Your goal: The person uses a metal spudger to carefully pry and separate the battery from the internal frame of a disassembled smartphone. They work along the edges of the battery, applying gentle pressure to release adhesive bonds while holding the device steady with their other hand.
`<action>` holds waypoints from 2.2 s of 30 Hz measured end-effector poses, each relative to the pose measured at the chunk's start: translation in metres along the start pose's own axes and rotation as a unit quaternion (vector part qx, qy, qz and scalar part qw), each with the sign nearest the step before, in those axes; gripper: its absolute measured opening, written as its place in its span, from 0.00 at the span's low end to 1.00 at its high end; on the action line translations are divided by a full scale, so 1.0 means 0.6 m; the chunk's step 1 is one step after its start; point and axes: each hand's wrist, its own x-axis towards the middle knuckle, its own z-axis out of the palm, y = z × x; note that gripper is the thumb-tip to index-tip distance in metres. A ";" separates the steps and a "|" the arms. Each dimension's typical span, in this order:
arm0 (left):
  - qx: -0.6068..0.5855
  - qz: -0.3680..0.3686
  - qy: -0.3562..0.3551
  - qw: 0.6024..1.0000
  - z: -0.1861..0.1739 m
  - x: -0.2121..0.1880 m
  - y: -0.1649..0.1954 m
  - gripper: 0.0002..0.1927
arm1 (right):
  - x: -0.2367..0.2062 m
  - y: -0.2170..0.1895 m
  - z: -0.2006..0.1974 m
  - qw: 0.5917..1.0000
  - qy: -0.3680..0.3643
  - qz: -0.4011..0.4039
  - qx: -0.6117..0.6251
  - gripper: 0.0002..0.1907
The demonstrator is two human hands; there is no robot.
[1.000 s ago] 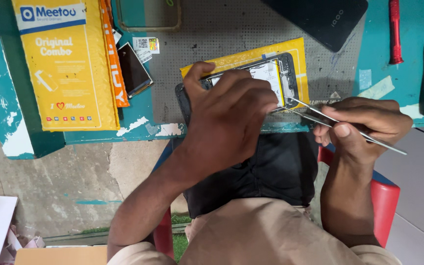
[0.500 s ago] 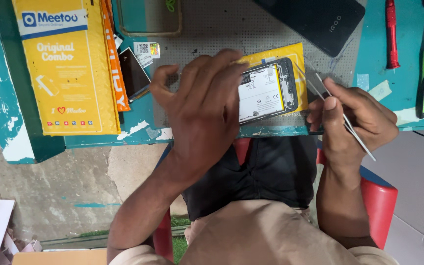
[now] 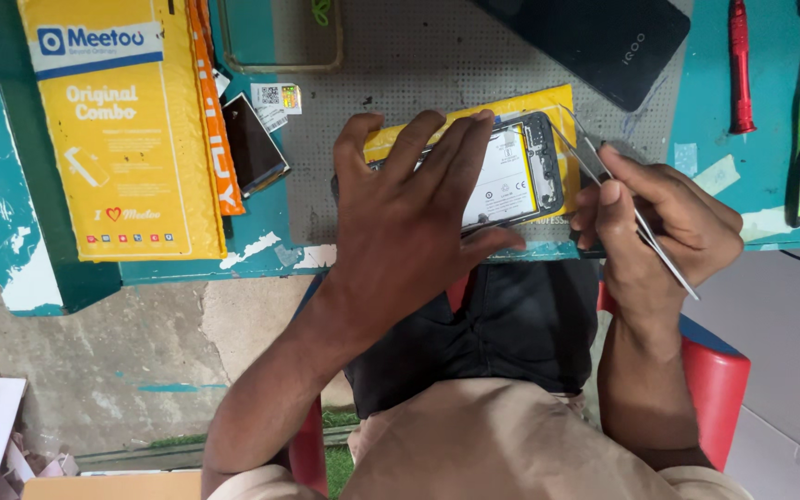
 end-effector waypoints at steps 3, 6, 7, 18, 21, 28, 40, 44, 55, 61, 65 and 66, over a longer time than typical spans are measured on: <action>-0.001 0.006 0.000 1.000 0.002 0.001 -0.001 0.52 | 0.002 0.004 0.000 1.000 -0.005 -0.006 0.006 0.08; 0.004 0.009 0.002 1.000 0.007 0.002 -0.002 0.51 | 0.002 0.003 -0.001 1.000 -0.010 -0.002 0.011 0.08; 0.006 0.010 0.002 1.000 0.008 0.002 -0.002 0.51 | 0.003 0.001 -0.001 1.000 -0.013 0.001 0.013 0.08; 0.005 0.020 0.005 1.000 0.008 0.002 -0.004 0.50 | 0.013 -0.005 0.000 0.999 -0.027 0.033 0.025 0.07; 0.009 0.014 0.002 1.000 0.007 0.004 -0.001 0.50 | 0.015 -0.001 -0.002 0.998 -0.030 0.037 0.045 0.07; 0.009 0.007 -0.001 1.000 0.004 0.004 0.002 0.50 | 0.016 0.002 -0.004 0.997 -0.034 0.033 0.061 0.07; 0.015 0.002 -0.008 1.000 0.004 0.003 0.005 0.51 | 0.001 0.027 -0.022 0.994 -0.009 0.023 0.108 0.10; 0.005 0.012 -0.013 1.000 0.001 0.002 0.005 0.46 | -0.001 0.036 -0.035 0.984 -0.021 0.020 0.177 0.13; -0.109 0.046 0.020 0.993 -0.003 -0.011 0.024 0.10 | -0.010 0.052 -0.060 0.970 -0.092 -0.044 0.221 0.16; -0.147 0.026 0.023 0.989 -0.008 -0.011 0.030 0.03 | -0.019 0.056 -0.065 0.967 -0.096 -0.064 0.226 0.16; -0.112 0.015 0.047 0.992 -0.015 -0.010 0.028 0.03 | -0.020 0.069 -0.062 0.959 -0.090 -0.073 0.258 0.17; -0.102 0.012 0.059 0.993 -0.020 -0.010 0.022 0.03 | -0.017 0.071 -0.059 0.958 -0.076 -0.074 0.267 0.18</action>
